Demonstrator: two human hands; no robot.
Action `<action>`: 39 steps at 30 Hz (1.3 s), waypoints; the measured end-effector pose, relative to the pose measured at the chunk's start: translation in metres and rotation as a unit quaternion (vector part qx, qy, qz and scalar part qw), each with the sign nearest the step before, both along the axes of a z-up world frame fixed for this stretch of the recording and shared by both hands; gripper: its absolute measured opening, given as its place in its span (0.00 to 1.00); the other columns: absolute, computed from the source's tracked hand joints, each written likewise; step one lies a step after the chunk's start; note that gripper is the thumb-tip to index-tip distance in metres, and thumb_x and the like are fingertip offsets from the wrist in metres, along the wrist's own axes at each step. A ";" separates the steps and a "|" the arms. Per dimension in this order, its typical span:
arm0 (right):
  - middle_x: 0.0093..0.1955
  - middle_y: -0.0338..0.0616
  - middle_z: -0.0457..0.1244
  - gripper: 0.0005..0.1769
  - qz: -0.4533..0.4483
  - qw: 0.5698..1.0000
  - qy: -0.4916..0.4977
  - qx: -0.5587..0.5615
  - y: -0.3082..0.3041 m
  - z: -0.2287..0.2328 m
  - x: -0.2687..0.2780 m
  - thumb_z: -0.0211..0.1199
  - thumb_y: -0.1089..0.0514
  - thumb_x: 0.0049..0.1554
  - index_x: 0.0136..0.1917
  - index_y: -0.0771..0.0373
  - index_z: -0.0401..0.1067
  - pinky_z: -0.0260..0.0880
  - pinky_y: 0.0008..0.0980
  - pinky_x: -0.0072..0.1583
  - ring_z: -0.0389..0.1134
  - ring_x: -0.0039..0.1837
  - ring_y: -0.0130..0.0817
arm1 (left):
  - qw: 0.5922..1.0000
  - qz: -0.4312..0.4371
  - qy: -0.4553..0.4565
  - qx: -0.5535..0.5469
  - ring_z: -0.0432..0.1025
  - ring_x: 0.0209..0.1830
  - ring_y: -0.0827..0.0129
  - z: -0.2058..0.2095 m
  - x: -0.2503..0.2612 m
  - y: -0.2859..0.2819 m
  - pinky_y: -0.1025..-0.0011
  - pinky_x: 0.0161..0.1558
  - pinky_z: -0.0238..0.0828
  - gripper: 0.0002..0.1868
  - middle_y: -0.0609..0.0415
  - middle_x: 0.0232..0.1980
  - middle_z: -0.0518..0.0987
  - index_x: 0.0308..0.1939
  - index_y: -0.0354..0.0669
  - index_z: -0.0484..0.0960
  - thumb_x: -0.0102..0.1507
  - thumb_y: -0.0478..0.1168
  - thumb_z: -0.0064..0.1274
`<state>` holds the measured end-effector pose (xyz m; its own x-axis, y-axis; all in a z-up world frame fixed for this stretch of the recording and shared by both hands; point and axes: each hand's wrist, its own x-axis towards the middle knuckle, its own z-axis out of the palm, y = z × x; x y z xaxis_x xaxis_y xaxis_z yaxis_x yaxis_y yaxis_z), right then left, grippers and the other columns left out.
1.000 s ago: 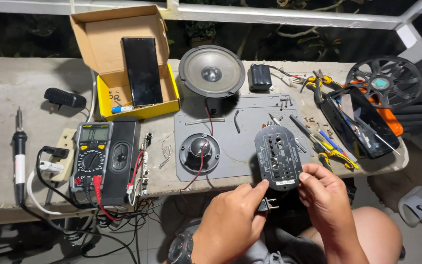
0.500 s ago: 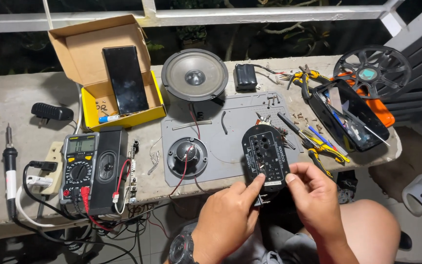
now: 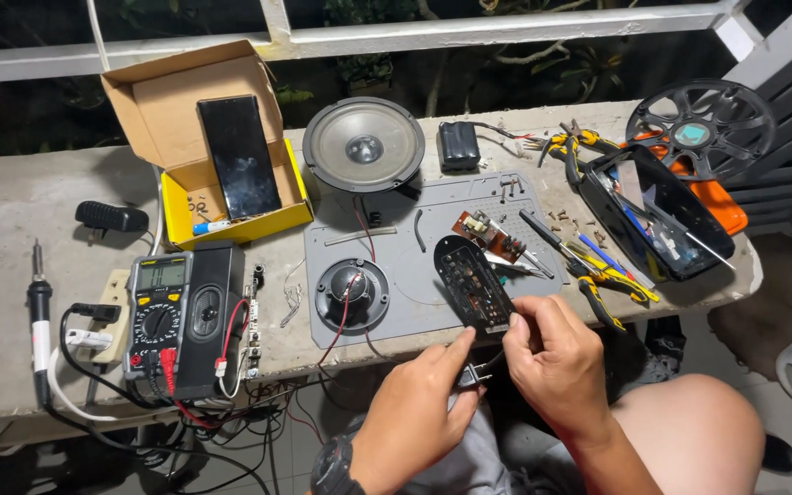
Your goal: The person uses a soldering iron to work on a green circuit board, then handles a black remote control and a multimeter. They connect wires to the circuit board and test the connections while seated on the floor.
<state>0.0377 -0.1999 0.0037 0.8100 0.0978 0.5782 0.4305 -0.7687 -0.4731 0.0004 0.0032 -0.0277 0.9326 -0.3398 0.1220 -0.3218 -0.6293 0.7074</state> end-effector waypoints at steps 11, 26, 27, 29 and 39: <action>0.54 0.49 0.72 0.15 0.029 0.999 -0.039 -0.014 0.003 -0.010 0.007 0.66 0.68 0.71 0.70 0.67 0.78 0.75 0.41 0.60 0.74 0.51 0.42 | 0.989 0.077 0.085 -0.095 0.85 0.47 0.68 0.049 -0.051 0.085 0.70 0.45 0.85 0.22 0.58 0.57 0.90 0.67 0.54 0.87 0.69 0.48 0.65; 0.65 0.59 0.69 0.25 0.001 0.996 -0.084 -0.023 0.020 -0.031 -0.005 0.68 0.67 0.70 0.78 0.71 0.73 0.74 0.46 0.72 0.73 0.64 0.51 | 0.964 0.257 0.013 -0.070 0.76 0.24 0.79 0.059 -0.085 0.167 0.79 0.24 0.70 0.22 0.68 0.42 0.93 0.61 0.65 0.98 0.61 0.51 0.72; 0.65 0.58 0.69 0.26 0.005 0.996 -0.081 -0.028 0.020 -0.030 -0.005 0.68 0.67 0.70 0.80 0.71 0.73 0.74 0.46 0.72 0.73 0.63 0.51 | 0.959 0.278 0.005 -0.052 0.81 0.28 0.79 0.062 -0.088 0.174 0.77 0.31 0.72 0.24 0.69 0.44 0.96 0.61 0.67 0.99 0.60 0.52 0.73; 0.64 0.58 0.69 0.26 0.002 0.996 -0.085 -0.034 0.019 -0.030 -0.004 0.68 0.68 0.69 0.79 0.70 0.73 0.74 0.47 0.72 0.72 0.63 0.51 | 0.946 0.320 -0.008 -0.055 0.76 0.28 0.79 0.073 -0.098 0.184 0.79 0.32 0.69 0.22 0.69 0.41 0.93 0.59 0.65 1.00 0.59 0.51 0.73; 0.67 0.63 0.69 0.29 -0.057 0.984 -0.144 -0.086 0.018 -0.058 0.008 0.80 0.59 0.67 0.75 0.70 0.75 0.74 0.54 0.72 0.72 0.67 0.61 | 0.864 0.484 -0.107 -0.090 0.68 0.34 0.80 0.100 -0.130 0.246 0.79 0.41 0.67 0.18 0.56 0.38 0.81 0.67 0.42 0.94 0.73 0.35 0.68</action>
